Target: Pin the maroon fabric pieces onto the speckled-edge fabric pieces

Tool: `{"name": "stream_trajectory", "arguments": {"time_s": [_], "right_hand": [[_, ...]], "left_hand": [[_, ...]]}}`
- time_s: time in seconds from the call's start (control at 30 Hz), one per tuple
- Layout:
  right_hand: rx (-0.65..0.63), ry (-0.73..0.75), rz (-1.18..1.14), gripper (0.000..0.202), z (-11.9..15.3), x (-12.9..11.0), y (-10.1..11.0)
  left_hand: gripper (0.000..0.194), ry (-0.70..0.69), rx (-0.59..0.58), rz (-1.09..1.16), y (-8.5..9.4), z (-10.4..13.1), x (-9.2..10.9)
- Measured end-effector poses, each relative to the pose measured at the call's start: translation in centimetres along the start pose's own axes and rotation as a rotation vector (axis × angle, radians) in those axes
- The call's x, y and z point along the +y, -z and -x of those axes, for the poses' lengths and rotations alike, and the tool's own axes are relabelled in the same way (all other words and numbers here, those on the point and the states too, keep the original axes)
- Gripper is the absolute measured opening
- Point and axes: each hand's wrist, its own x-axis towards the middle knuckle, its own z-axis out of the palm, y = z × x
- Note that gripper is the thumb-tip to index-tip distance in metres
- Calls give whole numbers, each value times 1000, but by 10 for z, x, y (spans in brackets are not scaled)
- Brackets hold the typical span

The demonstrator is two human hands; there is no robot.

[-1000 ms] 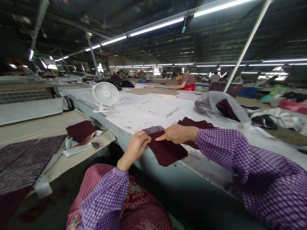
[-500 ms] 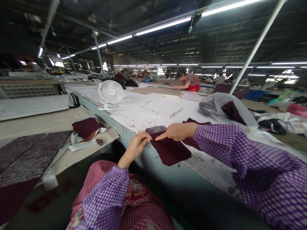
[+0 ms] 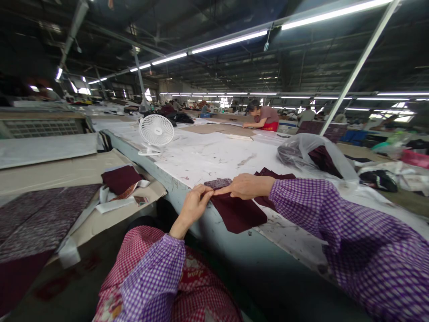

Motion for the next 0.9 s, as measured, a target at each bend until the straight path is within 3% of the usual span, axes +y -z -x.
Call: {"name": "stream_trajectory", "arguments": {"time_s": [0.2, 0.3, 0.4, 0.63, 0.73, 0.83, 0.9], "right_hand": [[120, -170, -559, 60, 10, 38, -45], [135, -230, -796, 62, 14, 53, -66], [131, -220, -927, 52, 17, 62, -74], [153, -122, -1152, 45, 13, 56, -72], [224, -112, -1197, 30, 16, 54, -60], [375, -131, -1203, 27, 38, 65, -39], [439, -220, -1166, 34, 64, 81, -29]], "left_hand": [[14, 62, -68, -269, -9, -8, 11], [11, 72, -107, -266, -8, -10, 10], [13, 56, -109, -236, -7, -9, 7], [15, 15, -74, -194, -8, -5, 3], [16, 11, -56, -198, -6, -5, 2], [23, -8, -72, -178, -1, -4, 5], [27, -43, -85, -202, 3, -2, 12]]}}
